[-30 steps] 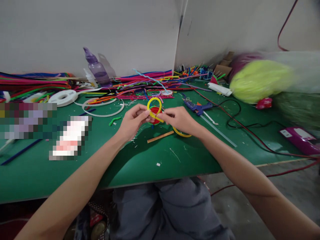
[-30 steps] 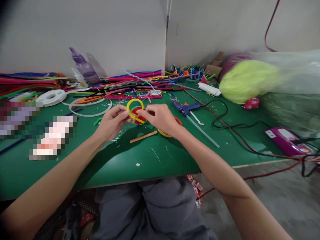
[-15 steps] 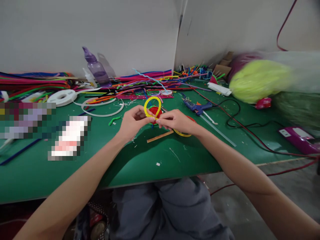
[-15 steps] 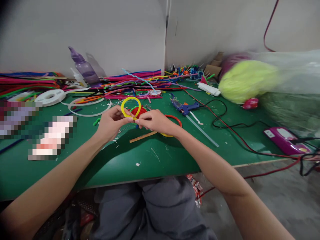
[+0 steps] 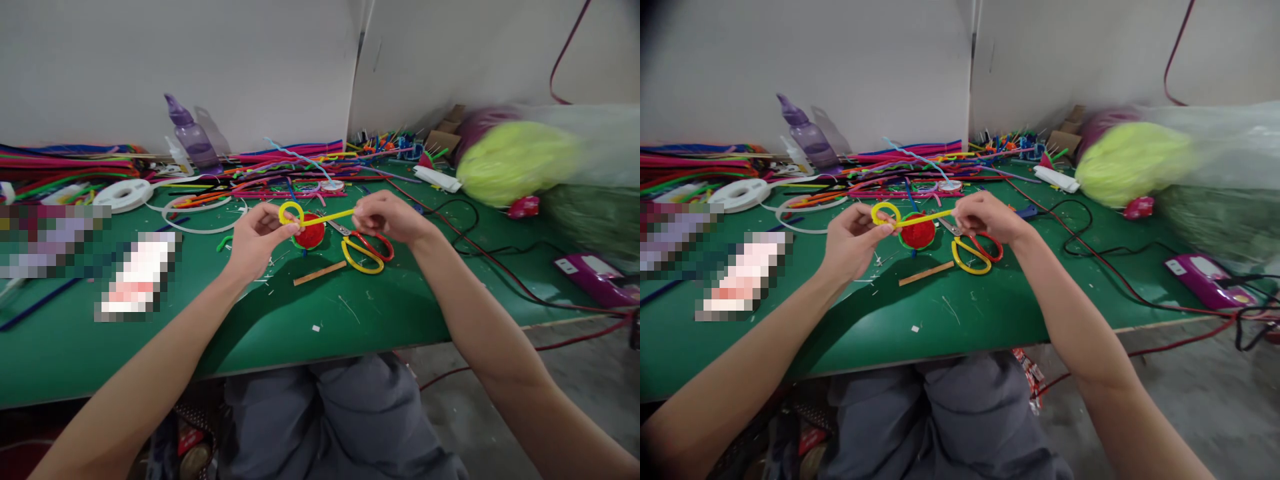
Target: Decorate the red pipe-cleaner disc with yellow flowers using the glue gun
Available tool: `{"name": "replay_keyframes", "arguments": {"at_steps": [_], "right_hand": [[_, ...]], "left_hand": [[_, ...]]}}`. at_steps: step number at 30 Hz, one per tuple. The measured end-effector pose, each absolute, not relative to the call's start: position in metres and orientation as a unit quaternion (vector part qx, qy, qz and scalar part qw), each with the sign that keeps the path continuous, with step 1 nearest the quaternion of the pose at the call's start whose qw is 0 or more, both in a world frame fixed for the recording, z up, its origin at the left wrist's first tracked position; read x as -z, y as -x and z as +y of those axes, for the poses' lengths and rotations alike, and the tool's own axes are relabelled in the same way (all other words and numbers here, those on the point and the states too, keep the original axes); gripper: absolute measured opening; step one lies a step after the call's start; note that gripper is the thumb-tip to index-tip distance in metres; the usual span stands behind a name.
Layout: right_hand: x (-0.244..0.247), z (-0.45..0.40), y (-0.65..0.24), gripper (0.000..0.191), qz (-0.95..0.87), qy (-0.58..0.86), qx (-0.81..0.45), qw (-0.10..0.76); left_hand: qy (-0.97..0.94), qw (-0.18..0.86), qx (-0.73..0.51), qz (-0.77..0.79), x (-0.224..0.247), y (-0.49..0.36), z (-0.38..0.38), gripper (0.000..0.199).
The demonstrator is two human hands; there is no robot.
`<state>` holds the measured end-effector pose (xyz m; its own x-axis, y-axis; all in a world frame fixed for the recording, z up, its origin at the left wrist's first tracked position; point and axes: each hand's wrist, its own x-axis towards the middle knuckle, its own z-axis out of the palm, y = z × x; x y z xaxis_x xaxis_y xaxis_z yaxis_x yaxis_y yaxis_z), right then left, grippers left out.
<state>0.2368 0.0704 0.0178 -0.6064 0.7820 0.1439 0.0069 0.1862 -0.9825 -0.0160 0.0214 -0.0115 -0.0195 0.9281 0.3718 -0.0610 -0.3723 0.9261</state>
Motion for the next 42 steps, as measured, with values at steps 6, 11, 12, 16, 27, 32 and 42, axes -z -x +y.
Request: {"name": "replay_keyframes", "arguments": {"at_steps": [6,11,12,16,27,32,42], "right_hand": [[-0.014,0.067,-0.223,0.039,-0.596,0.265,-0.587,0.479],[-0.003,0.051,-0.197,0.039,-0.670,0.296,-0.573,0.369],[-0.002,0.048,-0.193,0.038,-0.681,0.289,-0.576,0.347],[0.001,0.041,-0.186,0.037,-0.684,0.248,-0.626,0.280],[0.003,0.043,-0.191,0.036,-0.629,0.213,-0.719,0.207],[-0.006,0.050,-0.206,0.036,-0.618,0.180,-0.739,0.198],[-0.004,0.055,-0.204,0.019,-0.575,0.265,-0.729,0.261]], "left_hand": [[-0.552,0.409,-0.615,0.388,0.012,0.018,0.023,0.026],[-0.572,0.409,-0.584,0.406,0.014,0.016,0.021,0.031],[-0.576,0.412,-0.575,0.410,0.014,0.015,0.020,0.032],[-0.578,0.427,-0.561,0.411,0.013,0.013,0.017,0.031],[-0.657,0.397,-0.467,0.438,0.004,0.012,0.007,0.033],[-0.662,0.361,-0.491,0.435,0.003,0.018,0.012,0.030],[-0.614,0.404,-0.528,0.425,0.008,0.021,0.022,0.030]]}}
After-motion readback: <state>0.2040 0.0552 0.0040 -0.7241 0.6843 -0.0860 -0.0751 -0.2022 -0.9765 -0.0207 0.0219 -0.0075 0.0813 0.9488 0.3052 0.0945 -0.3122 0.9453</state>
